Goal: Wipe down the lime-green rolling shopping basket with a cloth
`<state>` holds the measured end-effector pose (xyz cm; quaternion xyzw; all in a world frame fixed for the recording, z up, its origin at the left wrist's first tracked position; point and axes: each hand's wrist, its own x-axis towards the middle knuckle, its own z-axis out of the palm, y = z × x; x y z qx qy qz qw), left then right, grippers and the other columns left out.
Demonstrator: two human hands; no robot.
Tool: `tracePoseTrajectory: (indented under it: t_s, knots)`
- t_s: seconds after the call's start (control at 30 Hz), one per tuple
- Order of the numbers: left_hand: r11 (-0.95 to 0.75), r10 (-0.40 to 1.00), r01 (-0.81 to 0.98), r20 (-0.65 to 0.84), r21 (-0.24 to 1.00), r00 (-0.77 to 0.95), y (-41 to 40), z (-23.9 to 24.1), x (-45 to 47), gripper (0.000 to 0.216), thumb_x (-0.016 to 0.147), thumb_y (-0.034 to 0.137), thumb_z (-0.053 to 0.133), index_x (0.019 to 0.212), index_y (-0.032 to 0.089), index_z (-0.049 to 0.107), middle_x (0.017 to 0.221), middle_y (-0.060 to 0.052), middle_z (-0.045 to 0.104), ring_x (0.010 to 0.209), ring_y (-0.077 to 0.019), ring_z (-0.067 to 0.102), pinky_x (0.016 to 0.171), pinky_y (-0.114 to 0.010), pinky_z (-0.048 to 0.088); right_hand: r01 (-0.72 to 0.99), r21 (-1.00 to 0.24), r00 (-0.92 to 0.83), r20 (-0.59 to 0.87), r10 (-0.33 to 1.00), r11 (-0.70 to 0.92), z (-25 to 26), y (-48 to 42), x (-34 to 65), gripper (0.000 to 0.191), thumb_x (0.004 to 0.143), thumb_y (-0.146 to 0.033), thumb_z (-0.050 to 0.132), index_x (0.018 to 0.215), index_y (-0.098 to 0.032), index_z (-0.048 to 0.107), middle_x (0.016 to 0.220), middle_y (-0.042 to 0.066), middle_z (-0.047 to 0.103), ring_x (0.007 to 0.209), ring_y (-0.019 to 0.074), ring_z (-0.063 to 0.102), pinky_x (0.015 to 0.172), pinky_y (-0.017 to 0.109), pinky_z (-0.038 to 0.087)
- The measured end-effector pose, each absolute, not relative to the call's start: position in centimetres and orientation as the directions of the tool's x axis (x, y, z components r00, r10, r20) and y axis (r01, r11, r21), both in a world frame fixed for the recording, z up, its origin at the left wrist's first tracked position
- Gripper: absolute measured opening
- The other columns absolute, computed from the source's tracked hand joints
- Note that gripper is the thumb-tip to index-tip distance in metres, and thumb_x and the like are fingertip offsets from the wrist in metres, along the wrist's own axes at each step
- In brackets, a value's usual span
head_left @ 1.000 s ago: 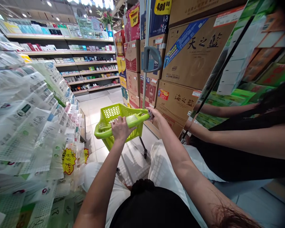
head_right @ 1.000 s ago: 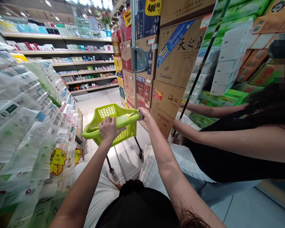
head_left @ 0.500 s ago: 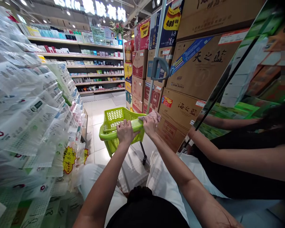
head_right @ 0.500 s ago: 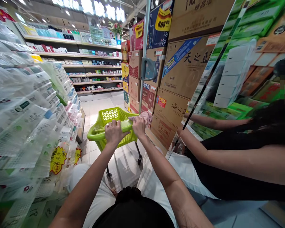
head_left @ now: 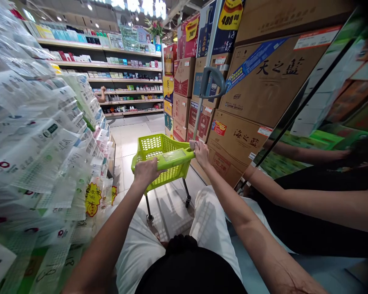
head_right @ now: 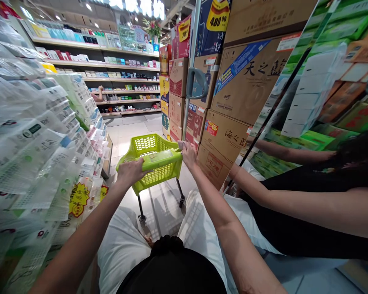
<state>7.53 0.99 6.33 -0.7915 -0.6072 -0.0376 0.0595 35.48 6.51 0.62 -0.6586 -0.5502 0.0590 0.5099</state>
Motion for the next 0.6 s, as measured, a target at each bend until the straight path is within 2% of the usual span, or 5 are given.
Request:
tracePoseTrajectory:
  t_s: [0.1,0.2,0.37,0.5,0.6]
  knots:
    - [-0.238,0.963,0.969,0.112,-0.065,0.244,1.4,6.2,7.6,0.068,0.085,0.079,0.05,0.121,0.024,0.068,0.101,-0.017,0.077,0.095,-0.0371,0.073,0.082,-0.045,0.051,0.636,-0.767,0.509,0.503,0.699,0.089,0.2,5.2,31.5,0.034,0.104,-0.035,0.035,0.111,-0.02,0.064,0.131,0.014,0.064,0.134,0.0248,0.051,0.12,0.047,0.032]
    - [-0.231,0.963,0.971,0.124,-0.068,0.238,1.7,5.8,8.4,0.06,0.087,0.072,0.051,0.118,0.024,0.071,0.1,-0.017,0.078,0.095,-0.0373,0.074,0.081,-0.045,0.052,0.629,-0.771,0.505,0.506,0.7,0.104,-0.4,3.4,27.2,0.036,0.105,-0.033,0.032,0.118,-0.02,0.063,0.141,0.016,0.06,0.144,0.0255,0.043,0.126,0.054,0.02]
    - [-0.219,0.961,0.973,0.155,-0.067,0.227,1.8,5.3,9.1,0.049,0.09,0.059,0.051,0.115,0.023,0.073,0.101,-0.017,0.077,0.098,-0.0374,0.073,0.081,-0.046,0.052,0.742,-0.593,0.218,0.654,0.724,0.313,-1.7,0.4,23.7,0.041,0.105,-0.026,0.031,0.131,-0.025,0.063,0.146,0.007,0.06,0.152,0.0231,0.036,0.13,0.053,0.012]
    - [-0.237,0.959,0.97,0.148,-0.056,0.243,1.5,5.4,9.3,0.045,0.09,0.053,0.054,0.117,0.022,0.073,0.099,-0.016,0.077,0.096,-0.0374,0.072,0.081,-0.047,0.053,0.774,-0.504,0.096,0.692,0.716,0.383,-1.0,0.8,26.6,0.039,0.105,-0.033,0.038,0.131,-0.026,0.066,0.144,0.004,0.064,0.147,0.0223,0.043,0.13,0.049,0.014]
    - [-0.253,0.955,0.967,0.151,-0.043,0.256,1.2,5.4,9.5,0.044,0.091,0.051,0.055,0.117,0.021,0.072,0.097,-0.016,0.076,0.094,-0.0374,0.072,0.081,-0.047,0.052,0.748,-0.622,0.286,0.618,0.732,0.232,0.1,2.6,29.8,0.04,0.104,-0.044,0.042,0.123,-0.024,0.071,0.141,0.009,0.064,0.145,0.0262,0.042,0.127,0.054,0.018]
